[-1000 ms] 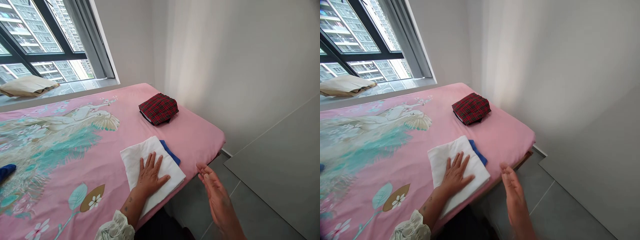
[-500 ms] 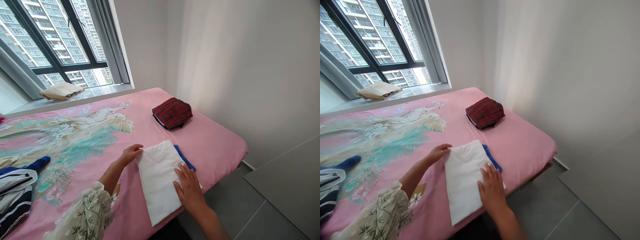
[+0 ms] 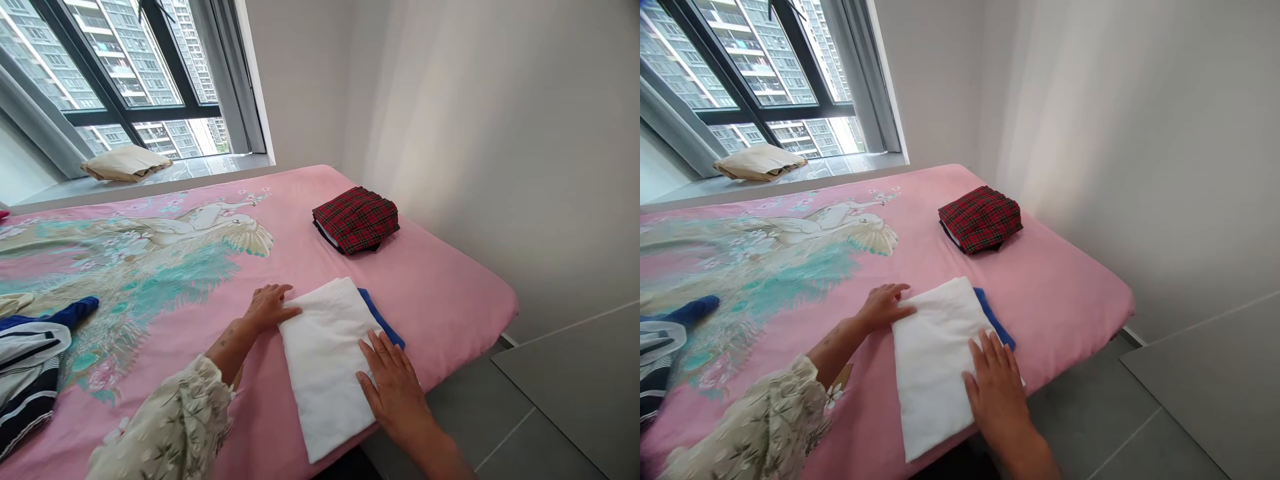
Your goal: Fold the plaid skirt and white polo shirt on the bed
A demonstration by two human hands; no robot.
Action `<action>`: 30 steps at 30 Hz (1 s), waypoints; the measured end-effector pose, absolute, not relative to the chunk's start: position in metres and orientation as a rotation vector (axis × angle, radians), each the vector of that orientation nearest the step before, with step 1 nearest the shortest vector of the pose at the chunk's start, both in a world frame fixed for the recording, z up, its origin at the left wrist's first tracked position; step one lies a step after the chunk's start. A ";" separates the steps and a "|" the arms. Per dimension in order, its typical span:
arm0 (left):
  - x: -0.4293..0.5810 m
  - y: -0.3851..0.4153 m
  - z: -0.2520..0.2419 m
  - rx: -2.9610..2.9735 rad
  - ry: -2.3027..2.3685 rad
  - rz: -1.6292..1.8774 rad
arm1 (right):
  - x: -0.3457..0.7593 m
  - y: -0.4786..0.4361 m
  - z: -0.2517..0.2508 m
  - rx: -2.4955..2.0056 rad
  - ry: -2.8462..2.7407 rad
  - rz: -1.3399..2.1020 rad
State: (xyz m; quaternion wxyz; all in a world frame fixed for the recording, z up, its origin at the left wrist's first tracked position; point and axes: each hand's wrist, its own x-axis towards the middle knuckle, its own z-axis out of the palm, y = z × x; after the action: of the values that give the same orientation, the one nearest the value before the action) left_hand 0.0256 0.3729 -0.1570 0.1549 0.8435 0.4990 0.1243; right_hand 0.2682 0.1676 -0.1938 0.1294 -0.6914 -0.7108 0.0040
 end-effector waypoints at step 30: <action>-0.009 0.198 -0.204 2.427 1.402 0.813 | 0.247 0.112 -0.181 -1.340 -2.263 0.216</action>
State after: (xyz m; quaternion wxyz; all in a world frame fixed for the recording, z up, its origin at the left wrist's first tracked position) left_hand -0.0091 0.1984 -0.2040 0.1113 0.8264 0.4774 0.2769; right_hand 0.2471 0.1121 -0.1813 0.2486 -0.4920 -0.8306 0.0794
